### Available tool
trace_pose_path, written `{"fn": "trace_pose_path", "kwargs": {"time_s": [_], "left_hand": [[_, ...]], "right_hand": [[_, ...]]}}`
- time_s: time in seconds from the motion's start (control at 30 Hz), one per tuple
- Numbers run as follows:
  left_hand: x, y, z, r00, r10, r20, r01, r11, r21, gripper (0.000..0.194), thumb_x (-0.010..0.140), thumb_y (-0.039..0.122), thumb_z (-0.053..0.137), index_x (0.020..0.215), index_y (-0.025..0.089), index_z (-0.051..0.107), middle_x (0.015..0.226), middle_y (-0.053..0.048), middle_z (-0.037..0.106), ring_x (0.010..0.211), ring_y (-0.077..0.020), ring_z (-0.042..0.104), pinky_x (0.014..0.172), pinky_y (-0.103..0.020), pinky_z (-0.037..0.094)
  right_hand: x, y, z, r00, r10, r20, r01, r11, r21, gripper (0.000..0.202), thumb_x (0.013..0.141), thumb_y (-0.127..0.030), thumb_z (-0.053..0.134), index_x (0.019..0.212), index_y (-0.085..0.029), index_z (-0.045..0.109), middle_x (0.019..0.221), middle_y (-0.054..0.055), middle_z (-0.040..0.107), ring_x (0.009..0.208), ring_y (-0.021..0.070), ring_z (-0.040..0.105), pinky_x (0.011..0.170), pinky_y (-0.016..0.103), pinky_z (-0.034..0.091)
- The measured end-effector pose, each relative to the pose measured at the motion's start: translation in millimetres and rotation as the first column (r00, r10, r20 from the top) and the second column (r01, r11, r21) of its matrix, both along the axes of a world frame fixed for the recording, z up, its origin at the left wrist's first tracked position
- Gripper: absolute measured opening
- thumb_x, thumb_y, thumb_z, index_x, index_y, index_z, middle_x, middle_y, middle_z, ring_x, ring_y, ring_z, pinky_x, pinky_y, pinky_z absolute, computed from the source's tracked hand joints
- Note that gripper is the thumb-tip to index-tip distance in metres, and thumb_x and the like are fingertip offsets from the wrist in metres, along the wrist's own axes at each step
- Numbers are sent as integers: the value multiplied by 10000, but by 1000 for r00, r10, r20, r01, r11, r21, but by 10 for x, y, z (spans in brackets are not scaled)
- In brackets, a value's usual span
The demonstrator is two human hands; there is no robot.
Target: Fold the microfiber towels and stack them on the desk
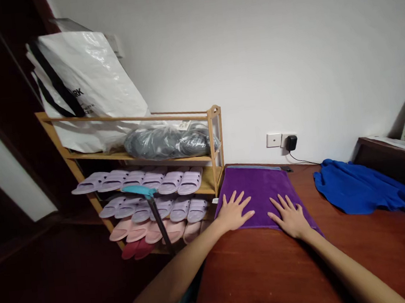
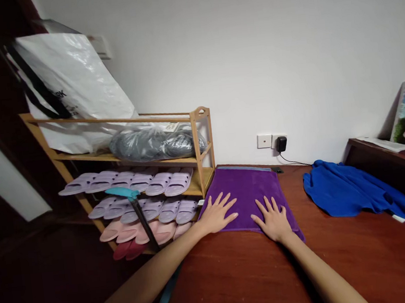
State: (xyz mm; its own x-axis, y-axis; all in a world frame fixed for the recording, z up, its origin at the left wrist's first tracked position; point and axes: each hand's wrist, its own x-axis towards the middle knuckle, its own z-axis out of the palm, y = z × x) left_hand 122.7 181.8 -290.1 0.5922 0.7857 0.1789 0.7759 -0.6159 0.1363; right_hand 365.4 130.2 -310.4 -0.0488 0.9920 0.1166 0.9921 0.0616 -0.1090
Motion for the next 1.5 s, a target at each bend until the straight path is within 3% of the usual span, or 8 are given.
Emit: {"fn": "trace_pose_path", "kwargs": {"time_s": [0.27, 0.63, 0.77, 0.93, 1.0, 1.1, 1.27, 1.5], "left_hand": [[50, 404, -67, 1000, 7, 5, -7, 1000, 9, 651, 899, 700, 244, 1442, 349, 318, 1532, -31, 251, 1399, -362, 125, 1045, -671, 71], [75, 499, -79, 1000, 25, -12, -25, 1000, 1, 667, 886, 721, 226, 1447, 367, 296, 1535, -18, 243, 1400, -356, 130, 1050, -661, 84], [79, 479, -70, 999, 35, -18, -35, 999, 20, 655, 893, 709, 237, 1444, 362, 308, 1533, -19, 247, 1399, -347, 143, 1057, -647, 89], [87, 488, -74, 999, 25, -22, -24, 999, 42, 652, 905, 690, 230, 1446, 337, 318, 1530, -35, 255, 1398, -350, 150, 1049, -657, 99], [90, 509, -83, 1000, 20, -20, -19, 998, 54, 647, 908, 682, 243, 1446, 330, 323, 1526, -42, 264, 1395, -353, 162, 1045, -662, 104], [90, 536, -106, 1000, 16, -11, -15, 997, 80, 631, 912, 668, 269, 1435, 324, 351, 1513, -52, 292, 1386, -358, 193, 1040, -666, 121], [93, 546, -140, 1000, 12, 20, -14, 991, 133, 581, 929, 623, 301, 1407, 311, 405, 1487, -57, 346, 1375, -356, 233, 1035, -664, 152], [79, 405, -17, 996, 21, 89, -42, 970, 240, 476, 998, 406, 247, 1371, 200, 459, 1451, -107, 400, 1362, -262, 303, 1108, -552, 124]], "right_hand": [[67, 413, -59, 1000, -10, 5, 10, 1000, -3, 742, 830, -750, 133, 1460, -365, 204, 1544, 46, 161, 1418, 314, 67, 1056, 605, 168], [66, 521, -84, 1000, -4, -22, 4, 1000, -2, 734, 830, -748, 162, 1454, -366, 224, 1543, 41, 167, 1418, 303, 73, 1060, 600, 152], [198, 524, -24, 999, -19, -41, 20, 1000, 7, 655, 853, -718, 133, 1439, -435, 199, 1534, -34, 200, 1417, 221, 130, 1081, 513, 210], [1062, 307, 21, 935, -352, -43, 354, 933, 59, 653, 910, -575, 170, 1480, -257, 176, 1549, 84, 121, 1420, 258, 96, 1072, 542, 191], [1432, 132, -43, 864, -502, -34, 503, 863, 53, 689, 905, -541, 210, 1476, -154, 197, 1540, 161, 95, 1416, 320, 68, 1058, 597, 153], [1745, -92, -191, 811, -585, -20, 585, 811, -8, 689, 901, -551, 186, 1457, -153, 264, 1523, 149, 189, 1407, 288, 158, 1060, 567, 204], [1753, -261, -322, 818, -575, 18, 575, 818, 12, 630, 904, -543, 184, 1430, -229, 329, 1504, 75, 278, 1387, 214, 238, 1075, 481, 241], [1639, -531, -189, 838, -540, 75, 534, 841, 83, 548, 928, -506, 213, 1361, -245, 423, 1442, 77, 393, 1332, 228, 338, 1026, 500, 281]]}}
